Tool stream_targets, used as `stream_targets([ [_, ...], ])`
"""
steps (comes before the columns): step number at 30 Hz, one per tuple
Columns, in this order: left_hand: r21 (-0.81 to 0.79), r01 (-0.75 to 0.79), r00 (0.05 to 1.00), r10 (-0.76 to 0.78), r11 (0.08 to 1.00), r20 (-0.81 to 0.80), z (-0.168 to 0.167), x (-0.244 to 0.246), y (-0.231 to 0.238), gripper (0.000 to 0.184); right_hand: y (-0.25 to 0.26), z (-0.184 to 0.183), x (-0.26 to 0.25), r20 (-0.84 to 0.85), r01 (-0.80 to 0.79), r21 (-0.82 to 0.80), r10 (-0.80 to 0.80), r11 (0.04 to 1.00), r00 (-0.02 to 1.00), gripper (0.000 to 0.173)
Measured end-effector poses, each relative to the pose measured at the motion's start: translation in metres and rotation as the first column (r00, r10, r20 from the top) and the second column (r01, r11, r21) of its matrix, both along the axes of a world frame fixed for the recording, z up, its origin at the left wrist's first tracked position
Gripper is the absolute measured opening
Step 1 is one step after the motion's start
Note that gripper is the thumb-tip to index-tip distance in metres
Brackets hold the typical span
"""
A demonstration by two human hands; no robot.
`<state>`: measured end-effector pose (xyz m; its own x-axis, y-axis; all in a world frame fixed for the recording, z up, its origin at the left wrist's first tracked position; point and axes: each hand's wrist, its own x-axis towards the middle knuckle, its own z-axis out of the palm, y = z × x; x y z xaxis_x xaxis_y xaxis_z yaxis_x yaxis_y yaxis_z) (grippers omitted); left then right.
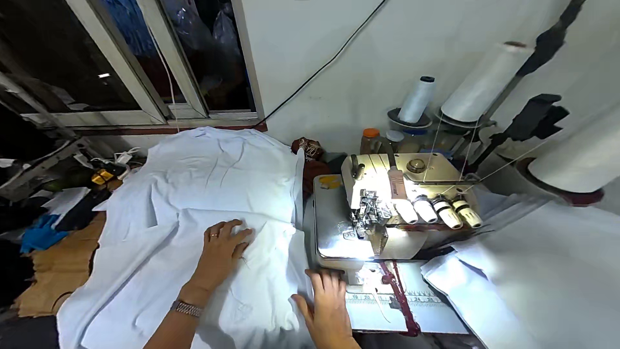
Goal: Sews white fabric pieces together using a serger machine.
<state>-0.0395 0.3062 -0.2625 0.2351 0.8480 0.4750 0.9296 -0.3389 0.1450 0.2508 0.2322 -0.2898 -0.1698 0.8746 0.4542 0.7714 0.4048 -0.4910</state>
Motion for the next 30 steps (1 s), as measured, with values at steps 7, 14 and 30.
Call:
stream_targets([
  [7,-0.343,0.168,0.960,-0.074,0.924,0.271,0.008,-0.002,-0.018,0.033,-0.002,0.008,0.001,-0.014,-0.041,-0.047,0.041,0.998,0.999,0.047],
  [14,-0.197,0.145,0.805,0.000,0.970,0.593,0.052,0.041,-0.013,0.018,-0.016,0.028,0.037,-0.463,-0.454,-0.464,0.229,0.760,0.856,0.057],
  [30,-0.017,0.454,0.539,-0.260,0.891,0.801,0.076,0.089,-0.075,0.027,0.008,0.078,0.004,-0.748,-0.621,-0.070,0.371,0.781,0.551,0.025],
])
